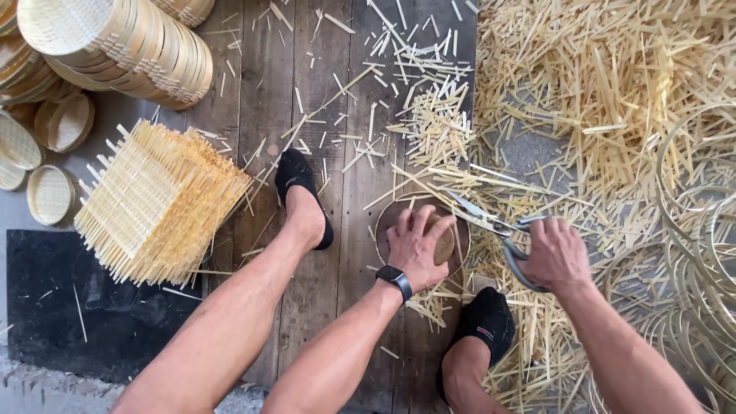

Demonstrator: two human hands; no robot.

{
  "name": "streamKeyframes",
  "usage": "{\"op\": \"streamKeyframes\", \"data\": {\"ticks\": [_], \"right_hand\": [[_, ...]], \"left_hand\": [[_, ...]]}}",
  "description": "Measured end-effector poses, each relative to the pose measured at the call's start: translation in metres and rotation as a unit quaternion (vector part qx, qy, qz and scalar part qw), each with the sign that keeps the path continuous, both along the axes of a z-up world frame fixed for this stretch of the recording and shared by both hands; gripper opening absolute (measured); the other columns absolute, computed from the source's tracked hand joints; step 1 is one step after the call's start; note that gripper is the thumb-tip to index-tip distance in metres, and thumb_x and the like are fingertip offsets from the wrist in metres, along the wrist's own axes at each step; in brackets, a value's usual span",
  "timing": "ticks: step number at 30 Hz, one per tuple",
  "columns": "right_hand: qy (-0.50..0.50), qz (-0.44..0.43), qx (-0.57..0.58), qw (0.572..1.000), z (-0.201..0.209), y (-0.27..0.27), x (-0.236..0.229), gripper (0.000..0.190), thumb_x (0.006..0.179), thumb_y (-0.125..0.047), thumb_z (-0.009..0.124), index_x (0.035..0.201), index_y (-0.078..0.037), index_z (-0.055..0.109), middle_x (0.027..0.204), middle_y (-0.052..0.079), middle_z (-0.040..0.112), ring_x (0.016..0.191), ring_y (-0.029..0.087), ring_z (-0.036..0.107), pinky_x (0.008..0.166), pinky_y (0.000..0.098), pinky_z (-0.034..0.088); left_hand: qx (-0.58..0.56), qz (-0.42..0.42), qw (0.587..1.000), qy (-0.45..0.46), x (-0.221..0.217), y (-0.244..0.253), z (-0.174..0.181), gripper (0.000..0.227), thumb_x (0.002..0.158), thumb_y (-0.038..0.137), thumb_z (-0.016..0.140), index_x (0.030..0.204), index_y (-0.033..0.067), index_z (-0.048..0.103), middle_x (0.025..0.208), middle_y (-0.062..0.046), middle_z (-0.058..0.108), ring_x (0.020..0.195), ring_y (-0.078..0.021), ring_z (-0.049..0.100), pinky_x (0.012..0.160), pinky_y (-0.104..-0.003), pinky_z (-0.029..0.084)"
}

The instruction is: Trimming and finishing the edges of a woven bamboo basket using scissors.

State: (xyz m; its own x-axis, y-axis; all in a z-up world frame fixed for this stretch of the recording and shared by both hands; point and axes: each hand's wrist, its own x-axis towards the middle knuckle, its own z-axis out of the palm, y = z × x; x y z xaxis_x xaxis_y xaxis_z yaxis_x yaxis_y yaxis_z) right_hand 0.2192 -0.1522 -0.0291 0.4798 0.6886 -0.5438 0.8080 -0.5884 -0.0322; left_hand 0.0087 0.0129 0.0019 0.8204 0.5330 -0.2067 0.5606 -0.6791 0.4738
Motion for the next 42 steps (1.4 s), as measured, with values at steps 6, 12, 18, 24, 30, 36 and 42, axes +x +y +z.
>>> {"op": "streamKeyframes", "data": {"ticks": [6, 12, 18, 24, 30, 36, 42], "right_hand": [[-0.051, 0.009, 0.096, 0.994, -0.008, 0.003, -0.015, 0.056, 0.082, -0.052, 0.063, 0.112, -0.004, 0.066, 0.105, 0.018, 0.068, 0.097, 0.029, 0.067, 0.085, 0.0411, 0.056], [0.015, -0.009, -0.022, 1.000, -0.045, -0.021, 0.003, 0.033, 0.098, -0.036, 0.052, 0.110, -0.009, 0.068, 0.105, 0.016, 0.071, 0.095, 0.029, 0.072, 0.085, 0.0431, 0.058], [-0.067, 0.054, 0.103, 0.991, -0.013, -0.006, -0.008, 0.071, 0.084, -0.069, 0.058, 0.107, -0.002, 0.067, 0.102, 0.018, 0.069, 0.095, 0.027, 0.069, 0.083, 0.0397, 0.057], [0.045, -0.006, -0.032, 0.998, -0.028, -0.011, 0.007, 0.056, 0.096, -0.060, 0.050, 0.109, -0.009, 0.068, 0.100, 0.012, 0.073, 0.087, 0.022, 0.073, 0.077, 0.0389, 0.060], [-0.009, 0.011, -0.004, 1.000, 0.002, -0.014, 0.010, 0.062, 0.093, -0.066, 0.054, 0.101, -0.006, 0.068, 0.096, 0.012, 0.070, 0.087, 0.020, 0.068, 0.077, 0.0369, 0.057], [-0.039, 0.063, 0.151, 0.986, -0.053, -0.020, 0.006, 0.042, 0.093, -0.048, 0.055, 0.098, -0.008, 0.068, 0.094, 0.010, 0.067, 0.087, 0.023, 0.064, 0.077, 0.0409, 0.055], [0.030, -0.112, -0.057, 0.992, -0.026, -0.037, 0.027, 0.056, 0.101, -0.058, 0.052, 0.103, -0.006, 0.071, 0.091, 0.008, 0.068, 0.083, 0.020, 0.064, 0.078, 0.0389, 0.057]], "left_hand": [[-0.038, -0.085, 0.994, 0.054, 0.000, 0.010, 0.011, 0.093, 0.051, 0.029, 0.091, 0.136, 0.0360, 0.054, 0.149, -0.006, 0.035, 0.140, -0.0415, 0.028, 0.104, -0.064, 0.034], [-0.049, -0.153, 0.982, 0.101, -0.004, 0.017, 0.008, 0.096, 0.047, 0.026, 0.090, 0.134, 0.0369, 0.054, 0.147, -0.004, 0.035, 0.140, -0.0394, 0.028, 0.107, -0.062, 0.031], [0.018, -0.263, 0.958, 0.112, -0.004, 0.020, 0.000, 0.099, 0.045, 0.025, 0.090, 0.136, 0.0393, 0.052, 0.145, -0.006, 0.037, 0.140, -0.0379, 0.030, 0.106, -0.059, 0.034], [-0.003, -0.320, 0.941, 0.111, -0.001, 0.029, 0.007, 0.097, 0.043, 0.029, 0.092, 0.131, 0.0397, 0.055, 0.144, -0.002, 0.041, 0.140, -0.0334, 0.031, 0.103, -0.059, 0.034], [-0.012, -0.344, 0.934, 0.096, 0.005, 0.025, 0.011, 0.078, 0.048, 0.030, 0.089, 0.120, 0.0361, 0.063, 0.138, 0.000, 0.048, 0.135, -0.0280, 0.037, 0.096, -0.057, 0.035], [-0.025, -0.398, 0.909, 0.122, 0.013, 0.024, 0.021, 0.059, 0.053, 0.040, 0.088, 0.108, 0.0337, 0.068, 0.125, 0.002, 0.055, 0.126, -0.0231, 0.046, 0.098, -0.055, 0.035], [-0.082, -0.350, 0.933, -0.021, -0.001, 0.027, -0.006, 0.030, 0.063, 0.042, 0.084, 0.090, 0.0293, 0.076, 0.118, -0.001, 0.065, 0.123, -0.0209, 0.054, 0.104, -0.051, 0.037]]}}
